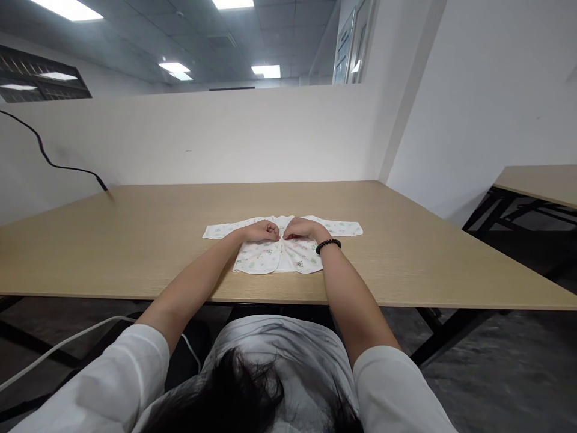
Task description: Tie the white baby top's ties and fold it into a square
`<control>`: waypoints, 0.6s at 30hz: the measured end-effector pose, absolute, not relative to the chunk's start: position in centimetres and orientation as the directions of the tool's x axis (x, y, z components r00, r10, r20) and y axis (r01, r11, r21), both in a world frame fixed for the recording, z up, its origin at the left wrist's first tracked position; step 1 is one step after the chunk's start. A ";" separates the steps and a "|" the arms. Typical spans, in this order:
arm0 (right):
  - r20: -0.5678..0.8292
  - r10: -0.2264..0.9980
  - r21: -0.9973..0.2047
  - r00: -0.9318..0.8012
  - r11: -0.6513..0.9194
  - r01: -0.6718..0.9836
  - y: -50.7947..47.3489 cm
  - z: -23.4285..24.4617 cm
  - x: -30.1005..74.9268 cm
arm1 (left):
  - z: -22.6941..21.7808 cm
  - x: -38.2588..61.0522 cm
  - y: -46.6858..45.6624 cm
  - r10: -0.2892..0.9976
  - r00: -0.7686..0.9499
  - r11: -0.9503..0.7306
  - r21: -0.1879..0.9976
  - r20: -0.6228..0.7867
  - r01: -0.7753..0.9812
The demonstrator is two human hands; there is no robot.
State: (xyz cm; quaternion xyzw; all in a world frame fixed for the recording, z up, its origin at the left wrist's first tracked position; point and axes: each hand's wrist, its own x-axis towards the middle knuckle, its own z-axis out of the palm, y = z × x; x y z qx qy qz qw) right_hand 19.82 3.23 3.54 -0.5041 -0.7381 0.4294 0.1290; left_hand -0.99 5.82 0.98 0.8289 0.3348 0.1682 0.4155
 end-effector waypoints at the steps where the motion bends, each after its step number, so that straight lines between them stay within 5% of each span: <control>1: -0.243 0.857 -0.777 -0.455 0.109 0.619 3.2 3.6 19.8 | 1.0 -1.0 5.8 0.695 0.719 -0.429 0.801 -0.004 0.419; 13: -0.214 0.905 -0.667 -0.369 0.140 0.732 3.6 3.4 19.9 | 0.9 -1.0 5.7 0.741 0.671 -0.411 0.811 0.032 0.416; 18: -0.345 0.774 -0.643 -0.531 0.217 0.734 2.3 4.8 19.1 | 1.9 -1.4 5.2 0.637 0.770 -0.386 0.861 -0.011 0.331</control>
